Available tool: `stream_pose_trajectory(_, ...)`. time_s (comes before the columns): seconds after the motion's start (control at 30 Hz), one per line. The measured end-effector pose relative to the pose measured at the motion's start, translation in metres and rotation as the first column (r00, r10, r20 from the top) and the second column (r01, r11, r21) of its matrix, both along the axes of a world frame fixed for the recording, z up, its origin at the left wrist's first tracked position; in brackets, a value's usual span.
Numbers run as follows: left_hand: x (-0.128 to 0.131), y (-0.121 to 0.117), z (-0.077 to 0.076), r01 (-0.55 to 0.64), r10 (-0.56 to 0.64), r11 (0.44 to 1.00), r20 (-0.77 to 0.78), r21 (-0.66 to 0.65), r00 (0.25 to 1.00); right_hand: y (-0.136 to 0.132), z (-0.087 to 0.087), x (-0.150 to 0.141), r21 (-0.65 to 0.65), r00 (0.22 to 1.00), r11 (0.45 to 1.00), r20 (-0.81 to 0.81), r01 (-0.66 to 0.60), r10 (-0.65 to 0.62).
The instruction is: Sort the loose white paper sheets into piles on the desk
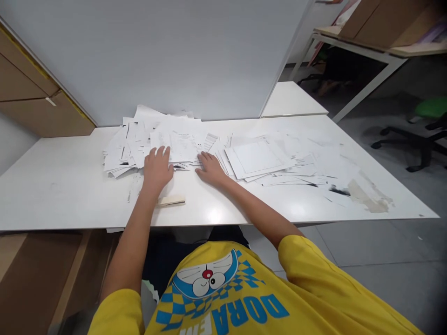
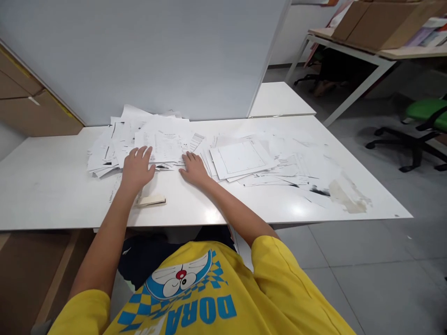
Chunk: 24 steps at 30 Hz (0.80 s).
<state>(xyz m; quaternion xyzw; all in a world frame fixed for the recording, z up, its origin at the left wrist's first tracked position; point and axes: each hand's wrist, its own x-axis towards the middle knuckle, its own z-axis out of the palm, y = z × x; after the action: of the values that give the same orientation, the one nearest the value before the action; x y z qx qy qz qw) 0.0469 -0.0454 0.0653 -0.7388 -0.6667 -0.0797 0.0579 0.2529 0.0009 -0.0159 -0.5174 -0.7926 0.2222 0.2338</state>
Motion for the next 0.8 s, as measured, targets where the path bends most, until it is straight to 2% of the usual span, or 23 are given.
stream_pose_trajectory(0.13, -0.033, 0.014, -0.017, -0.008, 0.012, 0.997, 0.048, -0.077, 0.999, -0.007, -0.002, 0.002, 0.05, 0.999, 0.999, -0.047, -0.003, 0.006)
stream_pose_trajectory(0.23, -0.043, 0.014, -0.023, 0.022, -0.017, 0.999, 0.095, -0.05, 0.995, -0.006, 0.002, 0.005, 0.018, 0.989, 0.999, -0.141, 0.046, -0.043)
stream_pose_trajectory(0.5, -0.04, 0.002, -0.023, 0.038, -0.043, 0.999, 0.176, 0.031, 0.984, -0.006, 0.005, 0.01, -0.092, 0.932, 0.99, -0.337, 0.111, -0.136)
stream_pose_trajectory(0.63, -0.037, 0.002, -0.026, 0.119, -0.128, 0.992, 0.239, 0.049, 0.963, -0.006, 0.003, 0.012, -0.173, 0.879, 0.974, -0.428, 0.146, -0.207)
stream_pose_trajectory(0.8, -0.029, 0.023, -0.025, 0.238, -0.257, 0.966, 0.262, 0.101, 0.93, -0.003, -0.002, 0.014, -0.086, 0.853, 0.973, -0.468, 0.216, -0.231)
